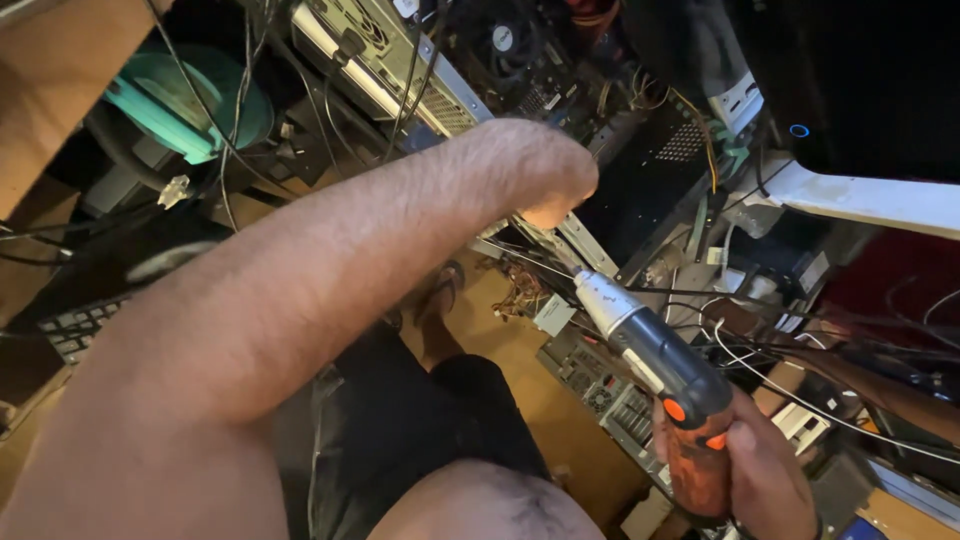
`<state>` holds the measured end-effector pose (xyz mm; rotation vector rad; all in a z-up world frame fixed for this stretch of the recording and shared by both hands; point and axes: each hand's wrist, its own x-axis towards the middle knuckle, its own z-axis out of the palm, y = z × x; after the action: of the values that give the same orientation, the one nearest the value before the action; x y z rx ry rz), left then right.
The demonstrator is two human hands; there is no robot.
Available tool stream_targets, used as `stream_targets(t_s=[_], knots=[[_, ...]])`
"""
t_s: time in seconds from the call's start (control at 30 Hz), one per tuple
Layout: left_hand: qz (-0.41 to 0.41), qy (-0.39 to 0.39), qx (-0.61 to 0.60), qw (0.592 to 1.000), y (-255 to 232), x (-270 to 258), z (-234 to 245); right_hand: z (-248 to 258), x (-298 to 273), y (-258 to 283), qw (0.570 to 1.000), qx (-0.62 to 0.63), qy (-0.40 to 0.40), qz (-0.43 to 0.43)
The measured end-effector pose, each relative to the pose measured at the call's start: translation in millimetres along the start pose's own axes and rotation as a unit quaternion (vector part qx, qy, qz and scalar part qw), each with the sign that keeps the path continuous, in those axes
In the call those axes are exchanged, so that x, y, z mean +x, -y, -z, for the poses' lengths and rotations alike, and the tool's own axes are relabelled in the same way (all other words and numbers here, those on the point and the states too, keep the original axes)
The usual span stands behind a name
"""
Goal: Clean a computer expansion card with a brush and install it into a PC case using a power screwdriver
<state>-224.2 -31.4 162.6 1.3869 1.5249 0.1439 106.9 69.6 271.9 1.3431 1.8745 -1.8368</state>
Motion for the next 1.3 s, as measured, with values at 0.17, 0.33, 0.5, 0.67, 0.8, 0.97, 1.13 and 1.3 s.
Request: stream_targets(t_s=[0.17,0.33,0.5,0.67,0.8,0.97,1.13,1.3], knots=[[0.005,-0.005,0.003,1.0,1,4,0,-25,5,20,0.999,-0.022,0.016,0.043],[0.002,-0.008,0.01,1.0,3,6,0,-34,12,21,0.998,0.007,0.018,0.063],[-0.01,-0.011,0.016,1.0,6,10,-2,-35,14,27,0.996,-0.043,0.021,0.077],[-0.01,-0.001,-0.002,1.0,6,11,-2,-34,13,29,0.999,-0.042,0.005,0.018],[-0.007,0.006,0.028,1.0,5,20,-2,-29,15,31,0.997,-0.075,0.025,0.009],[-0.013,0.004,0.024,1.0,6,20,-3,-32,18,33,0.996,-0.068,0.052,0.037],[-0.03,0.0,0.036,0.999,9,31,-5,-24,17,24,0.998,-0.042,0.039,0.026],[-0.028,0.007,0.047,0.998,8,29,-4,-28,19,27,0.998,-0.037,0.034,0.03]])
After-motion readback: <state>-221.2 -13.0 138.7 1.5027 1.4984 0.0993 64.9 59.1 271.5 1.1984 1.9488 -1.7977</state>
